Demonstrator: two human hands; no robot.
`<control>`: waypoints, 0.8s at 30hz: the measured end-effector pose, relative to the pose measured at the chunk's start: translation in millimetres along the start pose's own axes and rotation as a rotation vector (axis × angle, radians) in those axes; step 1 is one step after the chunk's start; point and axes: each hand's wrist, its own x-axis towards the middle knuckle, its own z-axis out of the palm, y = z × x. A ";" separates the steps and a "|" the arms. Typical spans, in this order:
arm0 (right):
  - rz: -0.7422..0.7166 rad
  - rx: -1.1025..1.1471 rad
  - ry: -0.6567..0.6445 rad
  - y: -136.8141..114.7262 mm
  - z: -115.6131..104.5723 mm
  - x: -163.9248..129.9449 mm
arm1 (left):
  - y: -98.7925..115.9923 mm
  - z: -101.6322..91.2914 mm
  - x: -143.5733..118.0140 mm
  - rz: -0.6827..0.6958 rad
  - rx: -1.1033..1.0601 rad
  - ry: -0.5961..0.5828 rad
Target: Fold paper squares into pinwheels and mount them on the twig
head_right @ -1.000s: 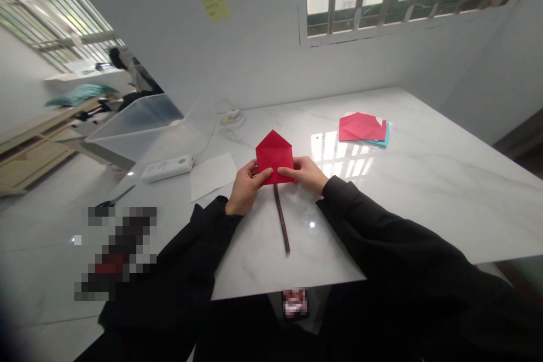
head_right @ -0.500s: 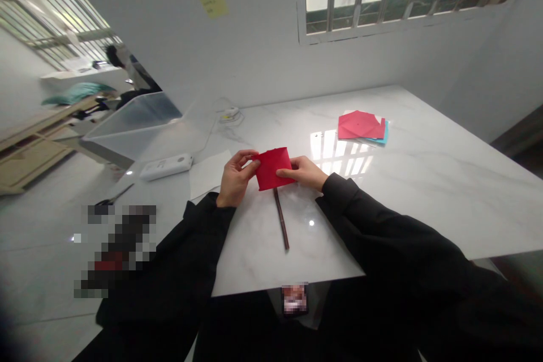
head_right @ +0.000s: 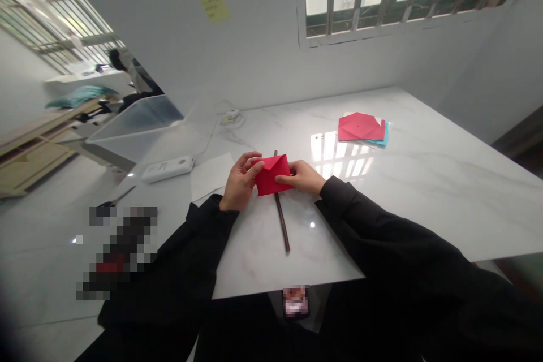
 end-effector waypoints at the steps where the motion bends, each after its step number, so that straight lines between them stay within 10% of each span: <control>1: -0.012 -0.011 0.000 0.8 0.1 0.0 | 0.9 0.4 -0.8 -0.031 -0.024 -0.014; 19: -0.057 0.109 -0.021 -3.8 4.6 -3.1 | -10.1 -2.4 -2.4 -0.127 -0.004 -0.084; 24: -0.017 0.120 0.150 -10.3 3.8 -3.6 | -11.1 -4.8 -1.1 -0.118 0.036 -0.107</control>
